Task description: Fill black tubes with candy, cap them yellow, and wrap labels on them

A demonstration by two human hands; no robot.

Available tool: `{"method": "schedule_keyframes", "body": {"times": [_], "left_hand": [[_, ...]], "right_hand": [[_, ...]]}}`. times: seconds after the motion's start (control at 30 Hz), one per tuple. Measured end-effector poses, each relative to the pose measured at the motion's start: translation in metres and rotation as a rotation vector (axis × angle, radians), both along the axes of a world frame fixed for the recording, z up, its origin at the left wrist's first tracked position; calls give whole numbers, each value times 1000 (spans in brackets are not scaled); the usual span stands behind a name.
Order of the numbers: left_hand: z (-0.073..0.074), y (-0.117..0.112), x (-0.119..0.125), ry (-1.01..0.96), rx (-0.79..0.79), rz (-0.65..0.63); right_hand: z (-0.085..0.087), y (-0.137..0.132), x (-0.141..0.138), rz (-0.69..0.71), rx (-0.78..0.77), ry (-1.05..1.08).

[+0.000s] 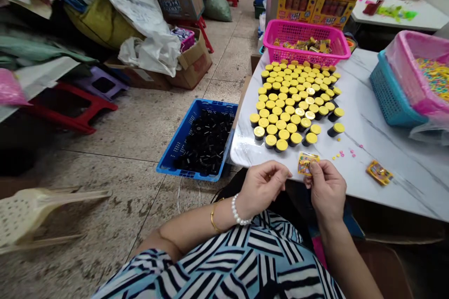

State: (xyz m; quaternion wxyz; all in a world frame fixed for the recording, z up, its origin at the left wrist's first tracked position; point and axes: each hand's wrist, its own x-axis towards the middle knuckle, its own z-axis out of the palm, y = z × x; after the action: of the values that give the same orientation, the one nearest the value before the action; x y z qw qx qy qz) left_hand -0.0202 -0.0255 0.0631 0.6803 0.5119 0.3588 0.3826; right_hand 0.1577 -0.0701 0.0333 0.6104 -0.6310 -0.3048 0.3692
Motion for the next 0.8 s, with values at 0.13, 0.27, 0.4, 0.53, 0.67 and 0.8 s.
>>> {"method": "schedule_keyframes", "body": {"times": [0.13, 0.27, 0.4, 0.53, 0.67, 0.8], "left_hand": [[-4, -9, 4, -62, 9, 21], [-4, -8, 6, -77, -28, 38], [-5, -10, 4, -73, -71, 42], [-8, -7, 0, -52, -116, 71], [-13, 5, -14, 46, -46, 208], [-19, 11, -29, 126, 15, 225]], "right_hand": [[-9, -4, -8, -39, 67, 72], [-14, -6, -10, -24, 88, 8], [-17, -6, -15, 18, 123, -53], [-13, -4, -22, 89, 188, -259], [-7, 2, -29, 262, 314, -583], [-6, 4, -36, 277, 325, -733]]}}
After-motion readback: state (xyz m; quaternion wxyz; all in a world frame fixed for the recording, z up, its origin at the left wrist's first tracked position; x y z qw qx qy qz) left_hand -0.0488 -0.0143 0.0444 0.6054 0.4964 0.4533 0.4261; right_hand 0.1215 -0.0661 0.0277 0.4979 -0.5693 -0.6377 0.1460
